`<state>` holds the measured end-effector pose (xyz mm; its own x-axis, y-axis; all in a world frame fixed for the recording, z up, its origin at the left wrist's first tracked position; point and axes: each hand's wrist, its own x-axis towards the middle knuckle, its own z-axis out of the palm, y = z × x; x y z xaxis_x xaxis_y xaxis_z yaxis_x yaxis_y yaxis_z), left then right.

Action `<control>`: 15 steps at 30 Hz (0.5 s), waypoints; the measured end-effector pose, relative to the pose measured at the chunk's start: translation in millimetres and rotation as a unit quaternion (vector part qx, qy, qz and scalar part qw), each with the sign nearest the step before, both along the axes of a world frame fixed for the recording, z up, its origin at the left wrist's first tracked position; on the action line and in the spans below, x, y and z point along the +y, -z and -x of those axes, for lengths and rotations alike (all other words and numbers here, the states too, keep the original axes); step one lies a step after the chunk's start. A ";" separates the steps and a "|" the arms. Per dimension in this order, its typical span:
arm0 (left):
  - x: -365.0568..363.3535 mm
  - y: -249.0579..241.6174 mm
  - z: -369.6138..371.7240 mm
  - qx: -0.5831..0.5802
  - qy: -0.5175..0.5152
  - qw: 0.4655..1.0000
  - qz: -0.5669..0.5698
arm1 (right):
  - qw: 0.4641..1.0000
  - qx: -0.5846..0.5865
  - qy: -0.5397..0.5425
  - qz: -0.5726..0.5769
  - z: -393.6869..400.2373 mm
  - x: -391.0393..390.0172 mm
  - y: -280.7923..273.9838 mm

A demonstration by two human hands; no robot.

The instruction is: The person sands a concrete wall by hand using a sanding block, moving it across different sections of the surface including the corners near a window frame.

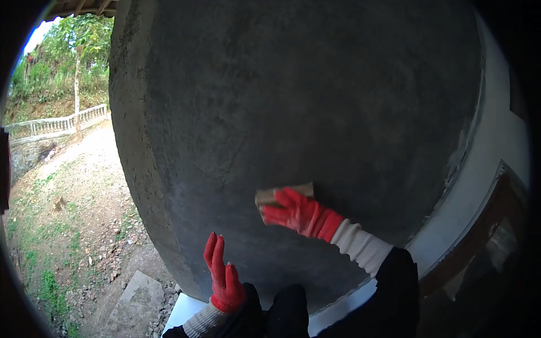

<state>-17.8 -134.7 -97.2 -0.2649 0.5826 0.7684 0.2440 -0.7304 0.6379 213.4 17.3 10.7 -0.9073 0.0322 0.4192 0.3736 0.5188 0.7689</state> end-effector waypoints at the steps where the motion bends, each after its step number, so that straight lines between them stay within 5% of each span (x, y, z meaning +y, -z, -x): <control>1: -3.5 1.8 6.1 0.003 -0.001 1.000 -0.003 | 0.997 -0.078 -0.006 -0.025 2.5 -4.3 7.0; 5: -6.4 6.9 36.6 0.009 -0.051 0.999 0.001 | 0.972 0.068 0.218 -0.055 -17.6 -39.5 -126.5; 9: -6.6 -3.4 42.9 -0.010 -0.100 0.995 0.020 | 0.839 0.448 0.137 -0.276 -58.6 -20.6 -259.7; 12: -2.0 -8.7 28.2 -0.013 -0.077 0.997 0.003 | 0.817 0.459 0.155 -0.311 -48.3 -17.1 -247.5; 14: 2.5 -9.0 16.0 -0.009 -0.050 0.999 -0.010 | 0.901 0.315 0.192 -0.229 -3.9 -32.4 -175.8; 15: 4.7 -7.7 9.5 0.000 -0.031 0.999 -0.012 | 0.951 0.225 0.186 -0.101 3.5 -32.8 -132.8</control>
